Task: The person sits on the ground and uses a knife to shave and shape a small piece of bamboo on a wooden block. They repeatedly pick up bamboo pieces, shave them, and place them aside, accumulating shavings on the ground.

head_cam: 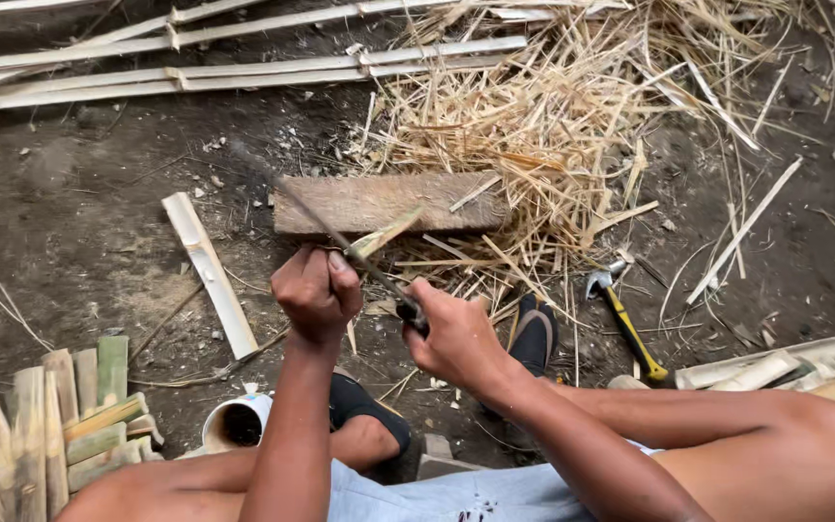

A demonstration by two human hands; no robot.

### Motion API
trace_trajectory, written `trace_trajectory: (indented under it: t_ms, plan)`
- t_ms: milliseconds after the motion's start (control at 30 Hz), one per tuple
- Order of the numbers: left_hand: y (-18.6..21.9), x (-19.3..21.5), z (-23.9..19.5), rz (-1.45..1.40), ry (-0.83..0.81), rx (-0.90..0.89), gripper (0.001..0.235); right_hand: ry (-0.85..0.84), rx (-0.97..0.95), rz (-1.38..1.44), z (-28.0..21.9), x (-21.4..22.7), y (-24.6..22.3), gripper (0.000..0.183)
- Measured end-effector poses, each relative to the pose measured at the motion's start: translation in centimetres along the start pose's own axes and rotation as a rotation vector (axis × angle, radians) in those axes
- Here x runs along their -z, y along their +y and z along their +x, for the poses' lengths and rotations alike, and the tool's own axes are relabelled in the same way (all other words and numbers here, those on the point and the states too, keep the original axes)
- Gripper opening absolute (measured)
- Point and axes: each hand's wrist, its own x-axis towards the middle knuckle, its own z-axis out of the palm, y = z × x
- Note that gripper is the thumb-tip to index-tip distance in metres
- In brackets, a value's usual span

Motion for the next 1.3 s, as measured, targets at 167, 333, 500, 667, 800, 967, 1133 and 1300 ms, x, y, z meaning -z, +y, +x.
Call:
trace_trajectory:
  t_ms: [167,333,500,667,800,967,1133,1300]
  plan:
    - [-0.9,0.7,-0.7,0.095,0.024,0.072,0.026,-0.088,-0.454,-0.234,4.4,-4.7,10.5,0.055]
    - [-2.5,-0.2,-1.2,0.186,0.077,0.139,0.029,-0.205,-0.507,-0.035,3.3,-3.4,10.0,0.039]
    - [-3.2,-0.5,-1.4,0.108,0.037,0.014,0.028,0.061,0.052,0.069,0.3,-1.4,1.3,0.033]
    - [-3.5,-0.1,-1.2,0.073,0.077,0.048,0.029,-0.277,-0.568,0.03,5.1,-2.4,6.4,0.032]
    - [-3.8,-0.9,-1.3,0.122,0.075,0.069,0.028,-0.395,-0.664,-0.056,4.8,-0.9,8.0,0.026]
    - [-3.1,-0.7,-1.0,0.148,0.026,0.064,0.022,0.051,0.056,0.166,0.9,-0.3,1.0,0.033]
    - [-2.5,0.4,0.1,0.09,0.037,0.06,0.018,-0.162,-0.394,-0.012,4.8,-1.1,5.5,0.035]
    - [-2.7,-0.4,0.3,0.104,0.065,0.098,0.02,-0.175,-0.367,0.045,2.8,-1.9,8.0,0.037]
